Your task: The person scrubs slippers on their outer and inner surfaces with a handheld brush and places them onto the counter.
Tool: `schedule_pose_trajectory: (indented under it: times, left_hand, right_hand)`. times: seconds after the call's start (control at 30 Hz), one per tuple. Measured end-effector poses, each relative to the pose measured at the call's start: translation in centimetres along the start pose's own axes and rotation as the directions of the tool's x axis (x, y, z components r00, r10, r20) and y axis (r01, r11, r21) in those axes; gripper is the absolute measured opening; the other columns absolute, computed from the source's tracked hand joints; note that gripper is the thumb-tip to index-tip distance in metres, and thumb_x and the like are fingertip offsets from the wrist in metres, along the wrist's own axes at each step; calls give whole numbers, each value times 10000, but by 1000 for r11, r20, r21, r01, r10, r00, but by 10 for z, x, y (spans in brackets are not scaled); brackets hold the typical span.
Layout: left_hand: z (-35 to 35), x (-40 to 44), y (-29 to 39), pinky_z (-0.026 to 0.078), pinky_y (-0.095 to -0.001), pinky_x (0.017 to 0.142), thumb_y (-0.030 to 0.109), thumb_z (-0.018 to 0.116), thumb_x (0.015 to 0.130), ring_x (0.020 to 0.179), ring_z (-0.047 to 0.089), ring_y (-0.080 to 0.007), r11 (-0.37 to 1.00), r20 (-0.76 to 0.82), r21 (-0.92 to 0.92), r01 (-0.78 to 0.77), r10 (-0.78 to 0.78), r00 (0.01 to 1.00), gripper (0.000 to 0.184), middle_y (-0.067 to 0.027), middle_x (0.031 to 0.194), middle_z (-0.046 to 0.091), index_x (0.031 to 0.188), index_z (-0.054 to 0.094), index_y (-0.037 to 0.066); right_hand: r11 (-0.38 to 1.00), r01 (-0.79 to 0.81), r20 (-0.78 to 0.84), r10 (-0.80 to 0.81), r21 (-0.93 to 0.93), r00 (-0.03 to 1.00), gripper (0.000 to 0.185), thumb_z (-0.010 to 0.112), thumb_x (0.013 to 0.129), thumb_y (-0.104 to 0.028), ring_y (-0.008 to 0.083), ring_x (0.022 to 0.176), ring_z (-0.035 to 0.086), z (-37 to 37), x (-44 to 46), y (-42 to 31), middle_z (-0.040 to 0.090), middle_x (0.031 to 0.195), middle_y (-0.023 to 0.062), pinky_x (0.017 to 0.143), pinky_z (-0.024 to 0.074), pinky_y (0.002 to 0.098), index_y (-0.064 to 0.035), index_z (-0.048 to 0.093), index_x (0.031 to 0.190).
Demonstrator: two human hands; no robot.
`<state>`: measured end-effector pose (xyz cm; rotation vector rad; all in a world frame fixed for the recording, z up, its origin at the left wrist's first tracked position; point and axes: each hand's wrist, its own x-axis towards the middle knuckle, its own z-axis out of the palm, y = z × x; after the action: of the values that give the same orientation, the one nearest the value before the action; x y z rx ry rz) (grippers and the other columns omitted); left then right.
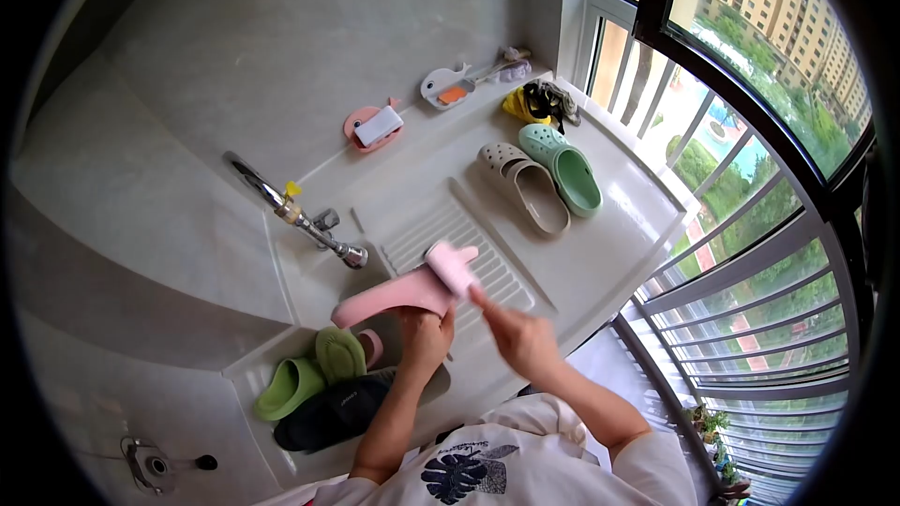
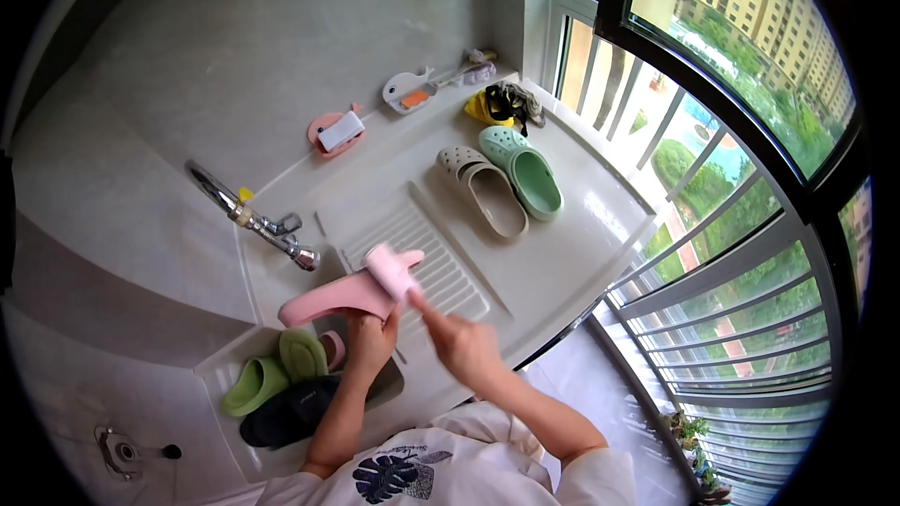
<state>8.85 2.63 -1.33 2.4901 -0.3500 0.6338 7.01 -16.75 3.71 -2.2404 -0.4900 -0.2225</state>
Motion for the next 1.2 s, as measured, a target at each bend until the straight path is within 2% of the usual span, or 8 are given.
schedule_pose_trajectory:
  times: [0.27, 0.37, 0.53, 0.6, 0.8, 0.87, 1.1, 1.2]
  left_hand:
    - [1, 0, 8, 434, -560, 824, 240, 685, 848, 840, 634, -421, 998, 79, -60, -8, 13, 997, 246, -192, 855, 685, 938, 703, 12]
    - [-26, 9, 15, 469, -484, 881, 231, 773, 801, 909, 667, -388, 882, 381, -270, 387, -271, 884, 284, -218, 843, 701, 932, 727, -17]
    - [-28, 17, -10, 518, -385, 881, 203, 818, 766, 834, 703, -302, 974, 260, -214, 78, -20, 965, 350, -183, 959, 728, 979, 706, -50]
    - [-27, 20, -21, 510, -356, 908, 187, 819, 770, 937, 676, -206, 699, 638, -408, 588, -242, 731, 369, -142, 1017, 721, 1031, 701, -45]
    - [-10, -3, -64, 488, -290, 901, 194, 750, 852, 996, 608, -108, 677, 642, -552, 488, -28, 766, 286, -59, 1038, 682, 1035, 699, -20]
    - [-8, -6, -81, 474, -274, 849, 172, 732, 868, 979, 568, -93, 457, 826, -497, 738, -10, 563, 233, -24, 1034, 634, 1000, 687, -15]
    - [-14, -12, -73, 440, -268, 697, 180, 722, 875, 824, 506, -67, 634, 584, -603, 483, -62, 810, 205, 12, 907, 577, 881, 635, -6]
    - [-29, -6, -68, 422, -277, 641, 169, 722, 870, 753, 485, -70, 708, 703, -410, 575, -156, 694, 202, 20, 809, 555, 884, 627, -9]
  right_hand:
    - [991, 119, 123, -111, -61, 986, 594, 652, 867, -81, 306, 553, 621, 4, -7, -14, 638, 711, 102, 523, 505, 406, -248, 534, 1425]
    - [985, -154, -24, 156, 72, 987, 497, 602, 929, -145, 354, 618, 651, 3, 16, 23, 700, 791, 124, 562, 516, 440, -274, 544, 1405]
    - [994, -46, -81, 55, 102, 995, 486, 620, 939, -132, 361, 621, 648, 9, -8, 30, 682, 767, 150, 565, 516, 436, -270, 553, 1400]
    - [996, -31, -34, 34, 87, 999, 491, 617, 946, -156, 351, 588, 642, 18, -19, 31, 670, 723, 137, 536, 511, 431, -281, 537, 1415]
    - [998, -19, 163, 29, -62, 986, 524, 579, 946, -204, 342, 545, 631, 35, -27, 40, 636, 642, 122, 497, 500, 463, -319, 489, 1449]
    - [988, -66, 119, 83, -141, 989, 522, 548, 950, -201, 359, 554, 631, 40, -1, 50, 637, 643, 141, 507, 497, 481, -322, 475, 1453]
    - [971, 89, 267, -27, -221, 963, 559, 551, 945, -191, 320, 488, 616, 29, -7, 21, 624, 616, 127, 449, 483, 455, -253, 429, 1487]
    - [968, 35, 230, 24, -249, 973, 540, 565, 940, -203, 316, 479, 607, 33, 1, 38, 623, 616, 122, 442, 476, 447, -275, 465, 1465]
